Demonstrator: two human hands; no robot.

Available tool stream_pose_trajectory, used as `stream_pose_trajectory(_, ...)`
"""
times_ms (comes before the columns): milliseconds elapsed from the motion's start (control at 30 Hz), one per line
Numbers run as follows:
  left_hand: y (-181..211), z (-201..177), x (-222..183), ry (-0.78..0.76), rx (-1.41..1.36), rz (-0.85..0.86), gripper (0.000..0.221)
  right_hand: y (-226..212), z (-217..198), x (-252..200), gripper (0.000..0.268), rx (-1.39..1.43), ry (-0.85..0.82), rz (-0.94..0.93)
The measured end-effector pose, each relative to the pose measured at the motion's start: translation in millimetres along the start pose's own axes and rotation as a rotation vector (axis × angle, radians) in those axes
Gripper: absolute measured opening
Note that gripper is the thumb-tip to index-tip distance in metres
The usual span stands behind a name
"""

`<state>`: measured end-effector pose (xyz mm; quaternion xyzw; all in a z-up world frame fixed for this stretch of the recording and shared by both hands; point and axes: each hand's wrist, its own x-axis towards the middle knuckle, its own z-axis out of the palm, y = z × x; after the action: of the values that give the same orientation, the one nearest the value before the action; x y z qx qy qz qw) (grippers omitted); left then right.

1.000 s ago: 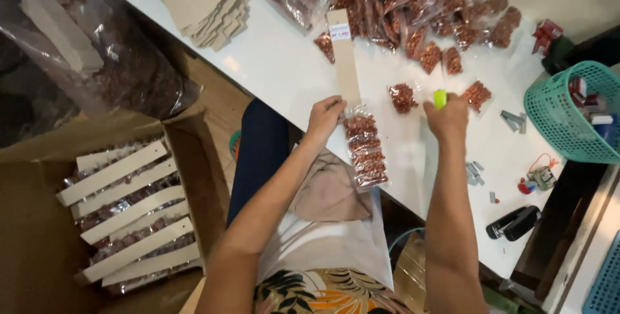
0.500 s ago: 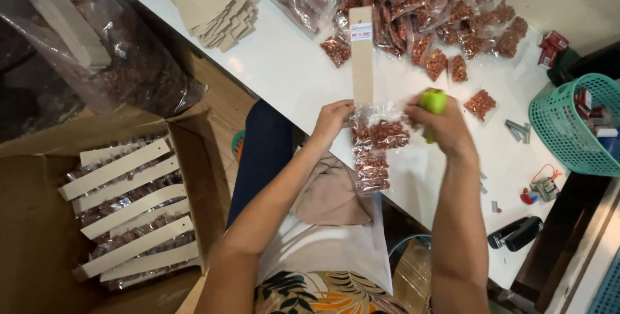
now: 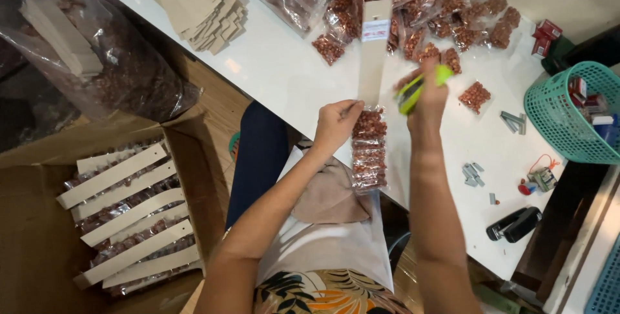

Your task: Attaching cardboard header labels to small plastic bags of nuts using a manual stapler

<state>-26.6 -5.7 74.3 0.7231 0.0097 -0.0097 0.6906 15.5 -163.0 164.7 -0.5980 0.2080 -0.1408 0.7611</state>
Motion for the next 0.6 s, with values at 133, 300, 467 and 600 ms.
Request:
stream_pose_trajectory(133, 43, -1, -17, -0.015, 0.029, 0.132, 0.020, 6, 22, 1, 0.044, 0.130, 0.104, -0.012)
stream_pose_trajectory(300, 36, 4, -13, -0.058, 0.092, 0.237, 0.019, 7, 37, -8, 0.047, -0.072, 0.033, -0.186)
stream_pose_trajectory(467, 26, 10, -8, -0.055, 0.170, 0.265, 0.018, 46, 35, 26, 0.035, 0.027, 0.174, -0.141)
stream_pose_trajectory(600, 13, 8, -1, -0.028, 0.094, 0.105, 0.023, 83, -15, 74, 0.033, -0.273, -0.020, -0.187)
